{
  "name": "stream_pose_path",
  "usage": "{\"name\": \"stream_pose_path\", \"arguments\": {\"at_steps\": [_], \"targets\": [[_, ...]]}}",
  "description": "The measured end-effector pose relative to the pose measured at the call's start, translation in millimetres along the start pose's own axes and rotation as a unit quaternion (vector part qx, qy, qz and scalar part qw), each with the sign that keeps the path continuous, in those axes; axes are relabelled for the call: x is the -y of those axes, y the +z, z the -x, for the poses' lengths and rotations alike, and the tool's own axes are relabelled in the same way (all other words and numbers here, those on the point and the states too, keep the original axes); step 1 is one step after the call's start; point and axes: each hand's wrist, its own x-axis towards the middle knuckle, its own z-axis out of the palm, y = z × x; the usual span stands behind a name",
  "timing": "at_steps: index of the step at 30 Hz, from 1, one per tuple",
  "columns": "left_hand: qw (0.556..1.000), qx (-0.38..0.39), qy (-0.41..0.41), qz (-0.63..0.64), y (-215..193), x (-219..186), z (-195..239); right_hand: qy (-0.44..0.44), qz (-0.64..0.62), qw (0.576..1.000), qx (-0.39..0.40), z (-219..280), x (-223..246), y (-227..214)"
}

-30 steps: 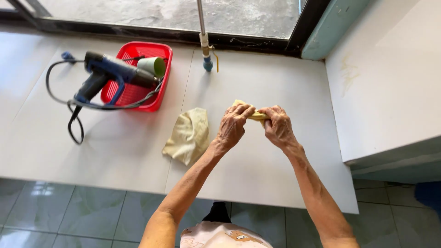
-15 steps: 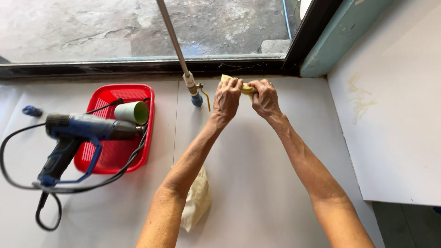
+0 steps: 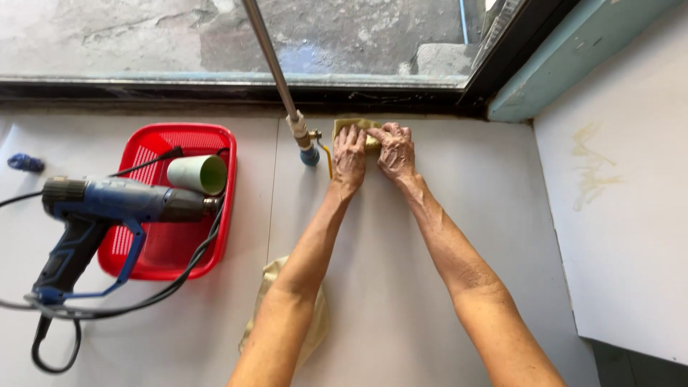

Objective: Cleaning a white counter surface and a metal pipe joint using a cloth.

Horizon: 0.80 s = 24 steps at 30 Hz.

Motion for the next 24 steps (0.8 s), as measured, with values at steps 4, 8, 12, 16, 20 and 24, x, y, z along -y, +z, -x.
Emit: {"name": "stream_pose_path", "arguments": {"at_steps": [4, 8, 12, 16, 20, 24], "targets": [[1.0, 0.027, -0.005, 0.006, -12.5, -3.9, 26.3, 0.0, -0.015, 1.0, 0.006, 32.6, 8.0, -4.0], [0.999, 0.034, 0.025, 0.011, -55.0, -28.1, 76.6, -0.01, -0.036, 0.999, 0.007, 78.1, 19.7, -18.7], [0.998, 0.052, 0.018, 0.029, -83.1, -53.0, 133.6, -0.022, -0.052, 0.998, 0.014, 135.0, 38.4, -40.1], [0.998, 0.065, 0.003, 0.021, -100.6, -79.0, 197.7, -0.031, -0.058, 0.998, 0.018, 194.1, 57.5, -64.2], [0.998, 0.064, -0.002, 0.003, -124.6, -107.4, 272.1, -0.026, -0.077, 0.996, 0.028, 266.5, 83.3, -92.6], [0.999, 0.052, -0.002, -0.003, -149.2, -137.1, 344.0, -0.034, -0.078, 0.996, 0.024, 339.0, 105.4, -120.3]]}}
